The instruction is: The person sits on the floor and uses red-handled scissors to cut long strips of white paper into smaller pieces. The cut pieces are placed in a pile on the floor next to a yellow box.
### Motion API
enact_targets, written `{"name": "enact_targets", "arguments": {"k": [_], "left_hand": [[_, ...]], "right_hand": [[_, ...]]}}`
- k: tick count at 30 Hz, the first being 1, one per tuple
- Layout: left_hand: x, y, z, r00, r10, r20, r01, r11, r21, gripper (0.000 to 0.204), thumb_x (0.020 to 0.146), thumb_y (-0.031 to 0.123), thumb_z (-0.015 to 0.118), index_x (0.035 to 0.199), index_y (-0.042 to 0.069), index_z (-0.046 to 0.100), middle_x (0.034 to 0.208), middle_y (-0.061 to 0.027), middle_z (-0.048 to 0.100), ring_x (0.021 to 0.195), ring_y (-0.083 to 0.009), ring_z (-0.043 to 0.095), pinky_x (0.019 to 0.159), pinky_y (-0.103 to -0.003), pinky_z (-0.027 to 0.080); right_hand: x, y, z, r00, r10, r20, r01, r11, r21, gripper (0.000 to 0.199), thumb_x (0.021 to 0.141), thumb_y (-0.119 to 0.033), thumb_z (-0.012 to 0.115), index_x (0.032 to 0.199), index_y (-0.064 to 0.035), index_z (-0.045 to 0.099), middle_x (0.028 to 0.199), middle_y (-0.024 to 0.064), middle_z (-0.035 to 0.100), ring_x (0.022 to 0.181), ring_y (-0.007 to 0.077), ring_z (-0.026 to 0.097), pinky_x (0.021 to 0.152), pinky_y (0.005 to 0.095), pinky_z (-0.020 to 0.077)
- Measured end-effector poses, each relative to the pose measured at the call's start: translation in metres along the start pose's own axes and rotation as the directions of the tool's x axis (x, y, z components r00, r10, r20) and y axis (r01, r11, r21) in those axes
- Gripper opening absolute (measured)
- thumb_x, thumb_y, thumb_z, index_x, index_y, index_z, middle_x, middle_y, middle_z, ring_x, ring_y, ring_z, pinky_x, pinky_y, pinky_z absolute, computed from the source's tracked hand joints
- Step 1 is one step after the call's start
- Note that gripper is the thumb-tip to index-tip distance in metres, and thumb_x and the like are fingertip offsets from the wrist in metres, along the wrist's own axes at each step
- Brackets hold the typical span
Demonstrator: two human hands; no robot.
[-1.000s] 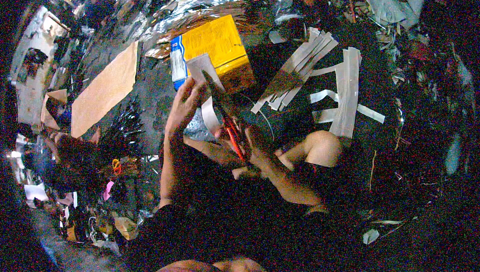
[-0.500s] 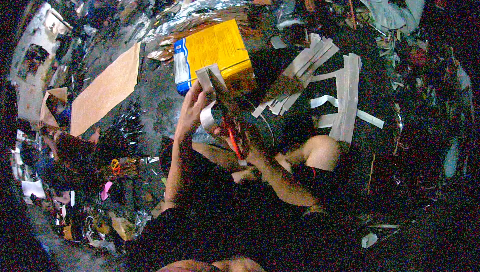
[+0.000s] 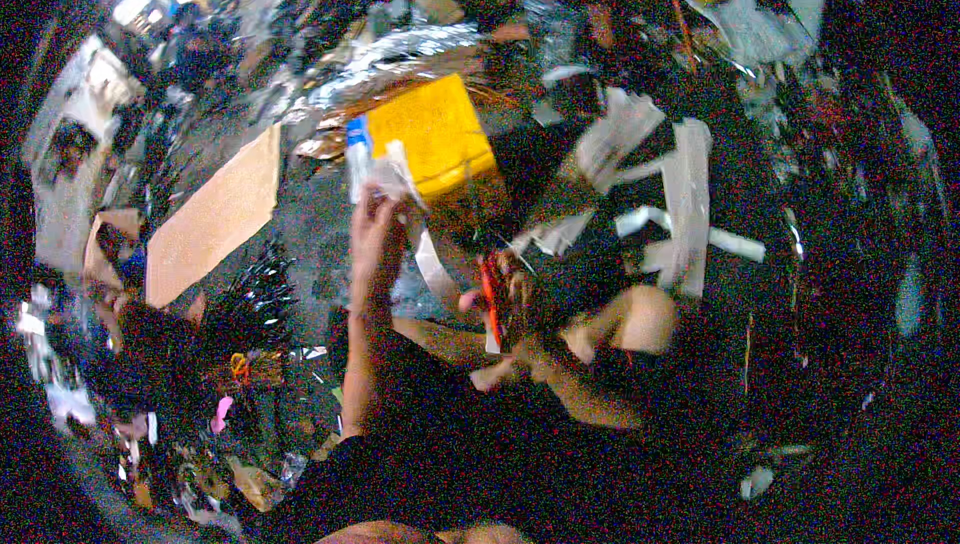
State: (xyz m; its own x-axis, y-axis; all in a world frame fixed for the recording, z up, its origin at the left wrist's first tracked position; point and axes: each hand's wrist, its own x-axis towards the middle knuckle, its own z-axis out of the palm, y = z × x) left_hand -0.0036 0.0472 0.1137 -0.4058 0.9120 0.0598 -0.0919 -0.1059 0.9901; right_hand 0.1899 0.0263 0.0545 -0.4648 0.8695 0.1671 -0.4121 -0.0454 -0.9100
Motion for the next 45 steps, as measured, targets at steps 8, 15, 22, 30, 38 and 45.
{"name": "enact_targets", "arguments": {"k": [8,15,22,30,38,45], "left_hand": [[-0.037,0.025,0.057,0.987,0.017,0.161,-0.011,0.999,-0.036,0.048,0.082,0.006,0.051,0.125,0.004,0.031,0.097,-0.0079,0.054,0.081,-0.0129,0.055,0.065,-0.023,0.046],[-0.065,-0.062,0.051,0.673,-0.233,0.702,-0.038,0.937,0.348,0.028,0.08,0.015,0.058,0.103,0.0,0.053,0.088,-0.0034,0.056,0.085,-0.0121,0.052,0.078,-0.027,0.041],[0.029,-0.121,0.117,0.809,-0.193,0.556,0.066,0.968,0.241,0.046,0.08,0.026,0.06,0.112,-0.003,0.045,0.099,-0.0093,0.057,0.087,-0.0148,0.053,0.077,-0.028,0.042],[-0.02,-0.199,0.064,0.846,-0.303,0.439,0.138,0.92,0.367,0.035,0.085,0.015,0.052,0.115,-0.003,0.045,0.106,-0.0105,0.054,0.097,-0.017,0.05,0.085,-0.028,0.038],[-0.051,-0.192,0.052,0.741,-0.423,0.522,0.276,0.9,0.337,0.035,0.086,0.018,0.052,0.115,0.0,0.047,0.108,-0.0104,0.053,0.099,-0.0168,0.05,0.086,-0.028,0.038],[-0.059,-0.154,0.053,0.777,-0.408,0.479,0.291,0.908,0.3,0.035,0.085,0.018,0.052,0.115,0.001,0.047,0.106,-0.0115,0.055,0.1,-0.0179,0.05,0.086,-0.029,0.038]], "right_hand": [[0.021,0.005,0.0,0.964,-0.234,-0.123,0.131,0.827,-0.547,0.051,0.065,-0.022,0.073,0.104,-0.0053,0.046,0.079,0.0031,0.055,0.067,0.0143,0.053,0.061,0.0277,0.0444],[0.079,-0.108,-0.057,0.911,-0.331,-0.245,0.207,0.883,-0.422,0.024,0.072,-0.027,0.064,0.076,-0.0068,0.052,0.061,0.0013,0.057,0.045,0.0095,0.047,0.04,0.024,0.0372],[0.163,-0.124,-0.204,0.736,-0.549,-0.396,0.095,0.662,-0.743,0.036,0.071,-0.04,0.067,0.073,-0.0062,0.053,0.064,0.0001,0.053,0.051,0.0074,0.045,0.045,0.0233,0.0377],[-0.031,-0.064,-0.372,0.646,-0.409,-0.644,-0.531,0.365,-0.765,0.035,0.073,-0.03,0.064,0.091,-0.0019,0.054,0.079,0.0073,0.06,0.07,0.0183,0.057,0.064,0.0313,0.045],[-0.118,0.05,-0.349,0.37,-0.304,-0.878,-0.699,0.531,-0.479,0.035,0.083,-0.033,0.044,0.108,-0.0113,0.053,0.096,0.0169,0.059,0.089,0.0324,0.056,0.075,0.0391,0.0434],[-0.126,0.025,-0.346,0.711,-0.291,-0.64,-0.576,0.282,-0.767,0.032,0.078,-0.022,0.051,0.108,-0.0101,0.054,0.101,0.016,0.058,0.09,0.0326,0.056,0.077,0.0386,0.0434]]}}
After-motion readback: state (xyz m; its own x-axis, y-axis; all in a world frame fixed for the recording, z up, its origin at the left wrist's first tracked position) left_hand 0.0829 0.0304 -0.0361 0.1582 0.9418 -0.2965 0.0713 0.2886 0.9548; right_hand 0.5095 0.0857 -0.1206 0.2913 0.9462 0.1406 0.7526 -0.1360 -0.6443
